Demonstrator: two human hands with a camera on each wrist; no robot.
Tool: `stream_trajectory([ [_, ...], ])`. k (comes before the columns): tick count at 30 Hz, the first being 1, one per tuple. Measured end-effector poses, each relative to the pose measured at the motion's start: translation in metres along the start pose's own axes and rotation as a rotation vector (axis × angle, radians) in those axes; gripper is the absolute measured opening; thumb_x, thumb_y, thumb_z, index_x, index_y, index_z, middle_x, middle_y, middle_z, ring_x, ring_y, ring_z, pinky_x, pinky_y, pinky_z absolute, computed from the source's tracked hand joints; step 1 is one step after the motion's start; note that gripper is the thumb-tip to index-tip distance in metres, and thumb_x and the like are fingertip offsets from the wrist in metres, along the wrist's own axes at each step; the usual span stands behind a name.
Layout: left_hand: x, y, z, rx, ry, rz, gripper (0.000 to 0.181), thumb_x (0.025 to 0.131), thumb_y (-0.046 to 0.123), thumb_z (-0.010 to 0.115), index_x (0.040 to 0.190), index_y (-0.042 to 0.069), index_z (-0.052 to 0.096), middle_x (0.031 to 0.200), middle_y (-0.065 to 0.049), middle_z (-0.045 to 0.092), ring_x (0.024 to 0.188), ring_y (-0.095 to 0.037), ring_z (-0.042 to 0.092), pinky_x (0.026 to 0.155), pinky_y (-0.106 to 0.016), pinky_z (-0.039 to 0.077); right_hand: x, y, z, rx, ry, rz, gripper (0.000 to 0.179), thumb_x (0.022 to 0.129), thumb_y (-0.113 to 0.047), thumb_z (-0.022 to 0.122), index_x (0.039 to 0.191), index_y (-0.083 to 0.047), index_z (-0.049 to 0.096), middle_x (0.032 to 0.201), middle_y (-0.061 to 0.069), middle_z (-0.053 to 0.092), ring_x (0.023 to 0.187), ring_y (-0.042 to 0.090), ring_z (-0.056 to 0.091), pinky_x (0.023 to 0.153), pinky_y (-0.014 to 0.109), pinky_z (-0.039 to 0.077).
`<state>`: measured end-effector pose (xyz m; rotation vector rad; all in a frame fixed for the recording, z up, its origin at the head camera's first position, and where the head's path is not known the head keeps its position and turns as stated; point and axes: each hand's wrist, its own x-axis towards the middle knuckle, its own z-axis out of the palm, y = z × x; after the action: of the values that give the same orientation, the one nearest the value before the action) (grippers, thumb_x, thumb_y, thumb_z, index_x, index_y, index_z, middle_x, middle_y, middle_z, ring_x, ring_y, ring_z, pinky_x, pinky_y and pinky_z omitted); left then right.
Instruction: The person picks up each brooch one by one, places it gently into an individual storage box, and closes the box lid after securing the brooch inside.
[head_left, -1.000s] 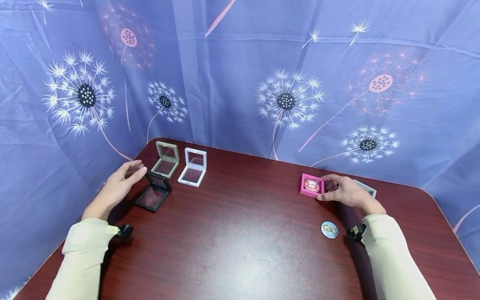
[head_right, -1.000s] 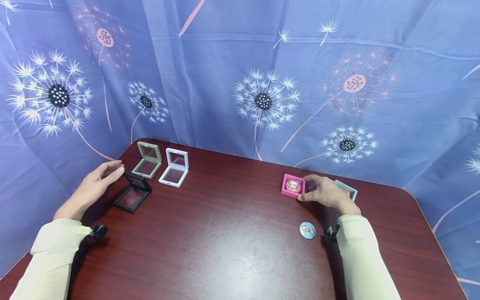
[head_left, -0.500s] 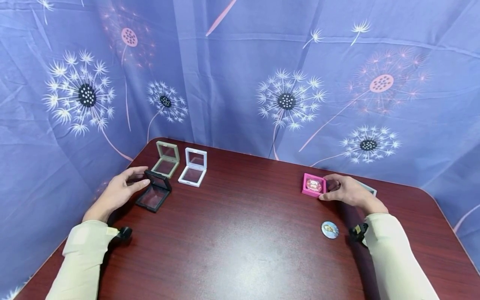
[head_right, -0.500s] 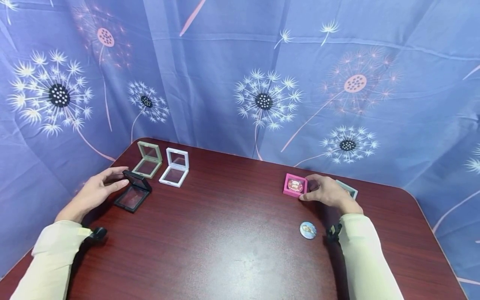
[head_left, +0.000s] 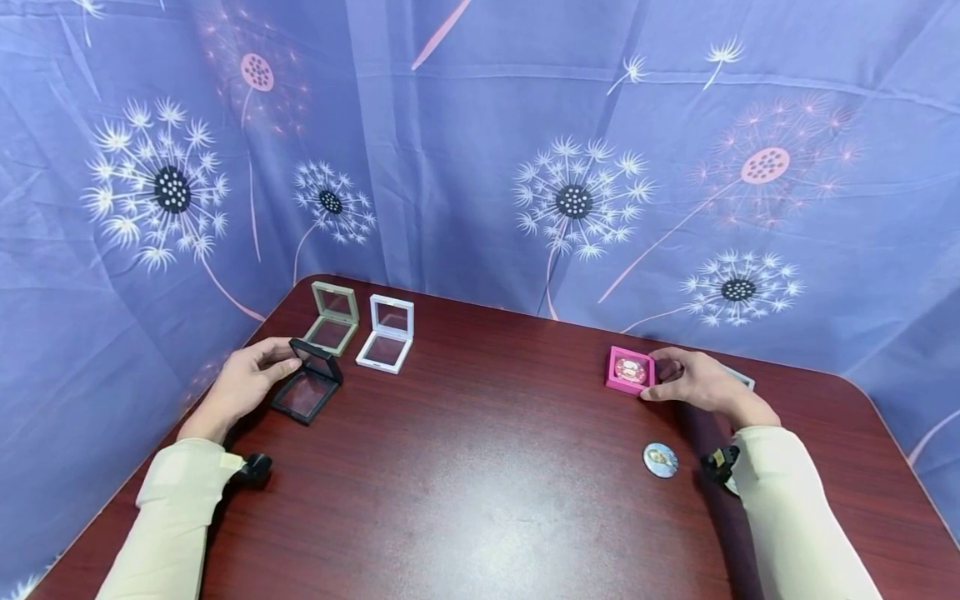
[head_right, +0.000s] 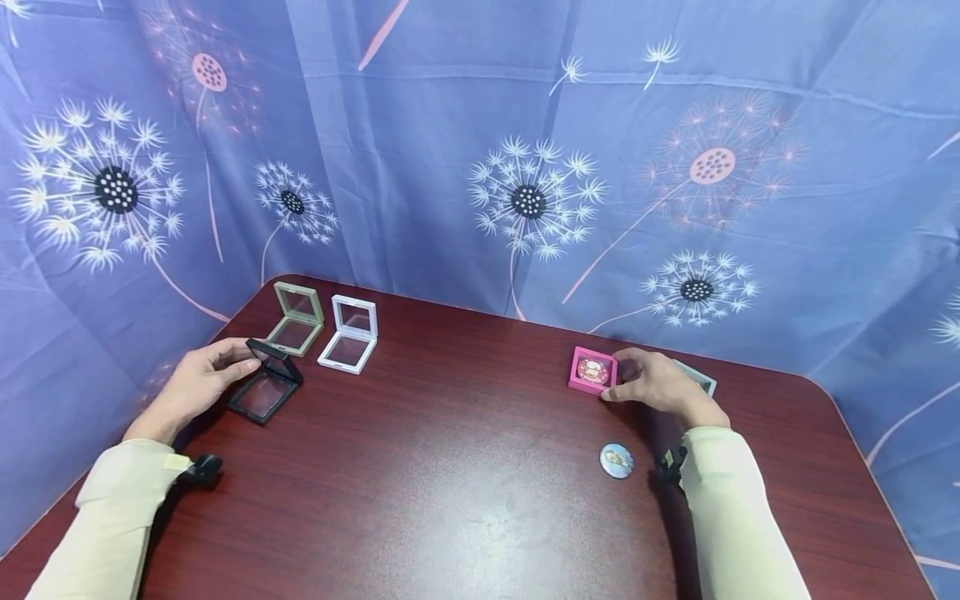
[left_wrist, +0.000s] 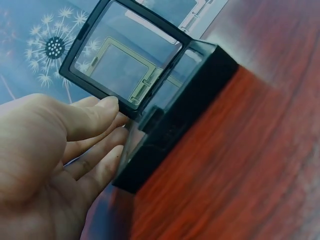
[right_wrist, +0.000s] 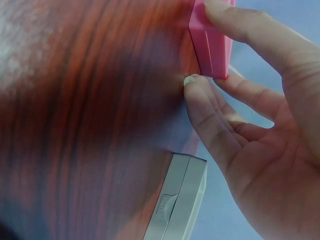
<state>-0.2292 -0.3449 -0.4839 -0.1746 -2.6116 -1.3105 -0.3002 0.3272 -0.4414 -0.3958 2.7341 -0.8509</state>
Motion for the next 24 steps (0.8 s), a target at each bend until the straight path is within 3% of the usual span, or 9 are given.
stream_trajectory([
  [5,0.0006,0.0006,0.0011,-0.001,0.011,0.016,0.020,0.097,0.001,0.076,0.115,-0.005,0.073,0.110,-0.023,0.076,0.091,0.008,0.063,0.079,-0.011,0.046,0.0001,0.0010,-0.0003,0.000,0.000,0.001,0.076,0.086,-0.032,0.090,0.143,0.006,0.056,0.109,0.015,0.069,0.095,0.025,0.061,0.079,0.040,0.051],
  [12,-0.0003,0.0044,0.0034,-0.023,-0.010,0.024,0.019,0.096,0.002,0.077,0.114,-0.002,0.073,0.108,-0.021,0.077,0.090,0.004,0.067,0.077,-0.012,0.047,-0.0003,0.0010,-0.0006,-0.006,-0.004,0.002,0.077,0.086,-0.032,0.090,0.143,0.006,0.055,0.109,0.015,0.068,0.094,0.025,0.061,0.079,0.040,0.051],
  [24,-0.0005,0.0055,0.0071,0.064,0.024,0.022,0.009,0.095,0.006,0.080,0.103,0.005,0.075,0.086,-0.007,0.075,0.077,-0.004,0.061,0.068,-0.020,0.044,-0.0008,-0.0006,0.0002,-0.008,0.008,-0.010,0.076,0.085,-0.031,0.091,0.142,0.006,0.057,0.107,0.013,0.070,0.094,0.024,0.063,0.080,0.040,0.051],
])
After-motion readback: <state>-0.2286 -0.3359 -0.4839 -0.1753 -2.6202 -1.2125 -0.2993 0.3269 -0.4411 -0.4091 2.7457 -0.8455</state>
